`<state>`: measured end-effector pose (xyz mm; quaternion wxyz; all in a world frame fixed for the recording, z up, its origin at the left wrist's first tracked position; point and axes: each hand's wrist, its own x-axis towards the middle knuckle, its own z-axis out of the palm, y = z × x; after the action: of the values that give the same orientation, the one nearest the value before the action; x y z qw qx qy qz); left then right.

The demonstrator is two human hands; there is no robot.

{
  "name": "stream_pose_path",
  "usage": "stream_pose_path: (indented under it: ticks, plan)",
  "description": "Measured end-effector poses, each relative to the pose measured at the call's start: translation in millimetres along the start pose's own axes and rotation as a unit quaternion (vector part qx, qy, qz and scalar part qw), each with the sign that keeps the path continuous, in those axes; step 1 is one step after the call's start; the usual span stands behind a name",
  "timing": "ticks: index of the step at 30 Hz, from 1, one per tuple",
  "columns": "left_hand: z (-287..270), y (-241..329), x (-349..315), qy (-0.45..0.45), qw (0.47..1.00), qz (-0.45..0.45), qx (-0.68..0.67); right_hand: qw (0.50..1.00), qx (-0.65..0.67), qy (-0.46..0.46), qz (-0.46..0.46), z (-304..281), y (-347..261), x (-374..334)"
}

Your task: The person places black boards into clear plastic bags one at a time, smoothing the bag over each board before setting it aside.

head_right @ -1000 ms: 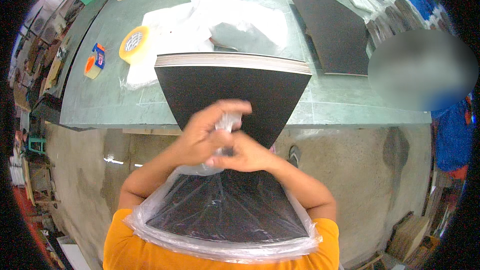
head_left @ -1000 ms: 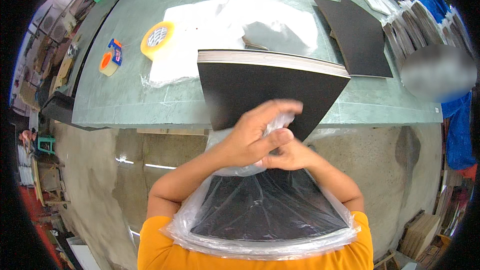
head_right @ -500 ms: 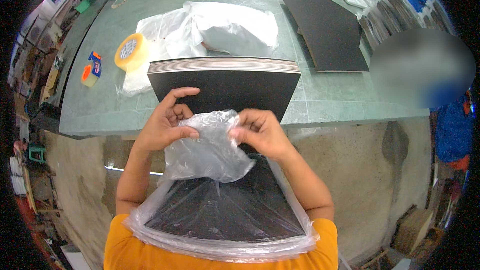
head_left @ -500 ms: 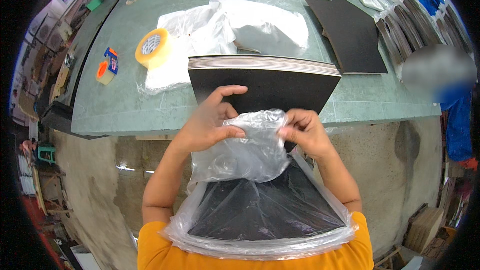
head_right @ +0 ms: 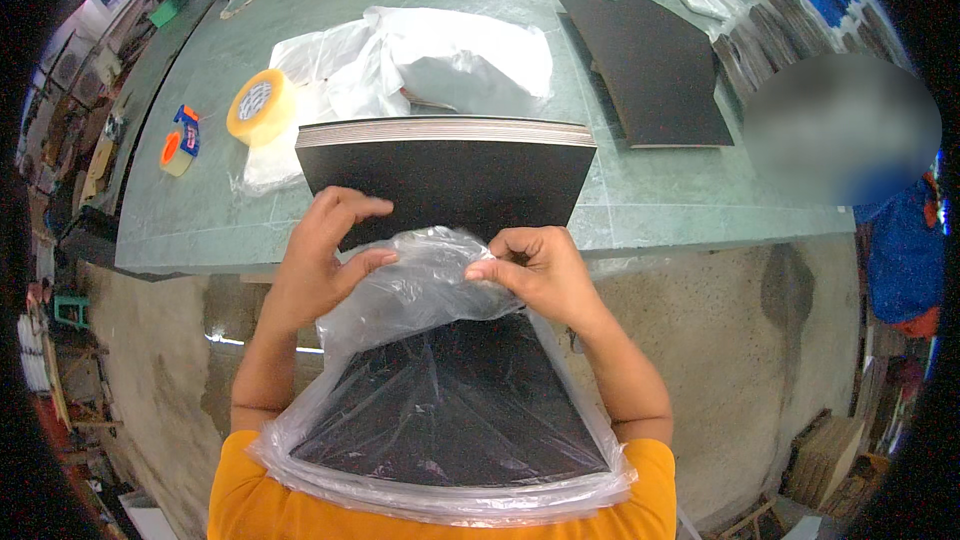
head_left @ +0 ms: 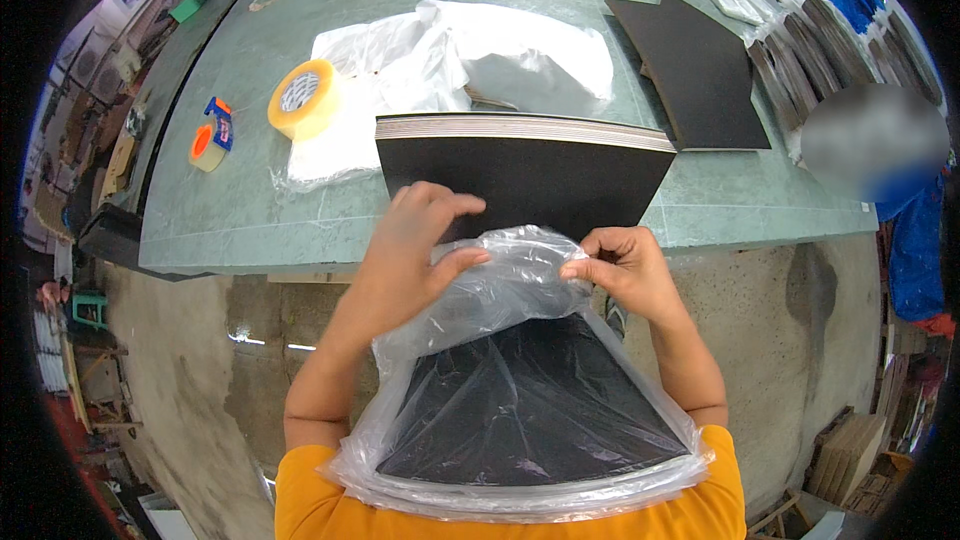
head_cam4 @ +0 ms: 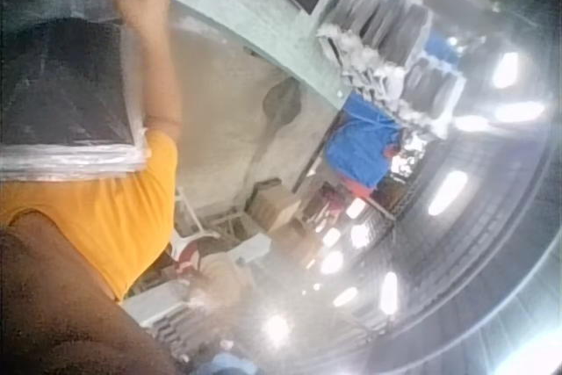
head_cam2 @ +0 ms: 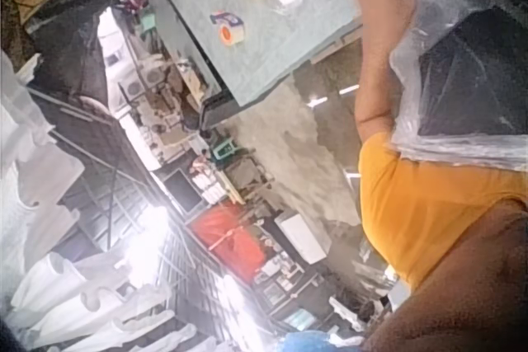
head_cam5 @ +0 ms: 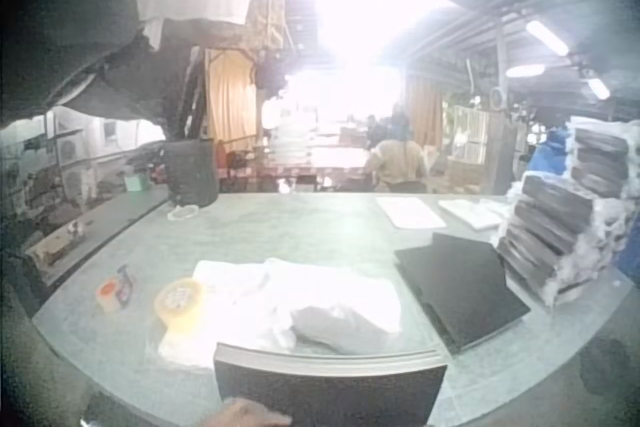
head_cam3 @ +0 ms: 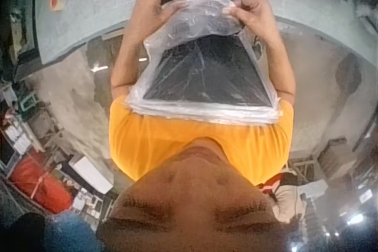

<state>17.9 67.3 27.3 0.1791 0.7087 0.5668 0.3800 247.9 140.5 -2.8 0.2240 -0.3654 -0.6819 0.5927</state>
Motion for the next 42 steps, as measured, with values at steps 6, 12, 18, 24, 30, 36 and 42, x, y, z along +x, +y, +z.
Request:
stream_pose_path:
  ticks: [6,12,18,24,30,36,42]
  plan:
    - [34.3,19.9,-1.7,-0.103,0.974,-0.05,-0.196,0.951,0.307,-0.016,0.014,36.8,3.5,8.8]
    - [12.5,-59.6,-59.5,-0.183,0.937,-0.233,-0.186,0.788,0.615,0.011,-0.023,-17.5,34.7,-4.2]
    - [-86.6,-221.8,-215.8,0.371,0.84,-0.39,0.062,0.897,0.442,0.033,-0.006,-60.8,61.0,-35.9]
    - [-18.5,-19.1,-35.6,0.149,0.896,-0.245,-0.34,0.899,0.417,-0.135,-0.007,21.4,19.0,-3.4]
    - [15.4,17.3,-17.0,-0.076,0.939,-0.137,-0.305,0.843,0.522,-0.132,0.021,39.5,-3.6,2.1]
    - [-43.7,-81.3,-40.9,0.215,0.94,-0.266,0.011,0.856,0.508,-0.088,-0.035,3.4,22.9,-17.0]
    - [19.6,47.0,-28.4,-0.257,0.965,0.03,-0.039,0.931,0.168,-0.069,-0.317,13.9,-32.9,-9.5]
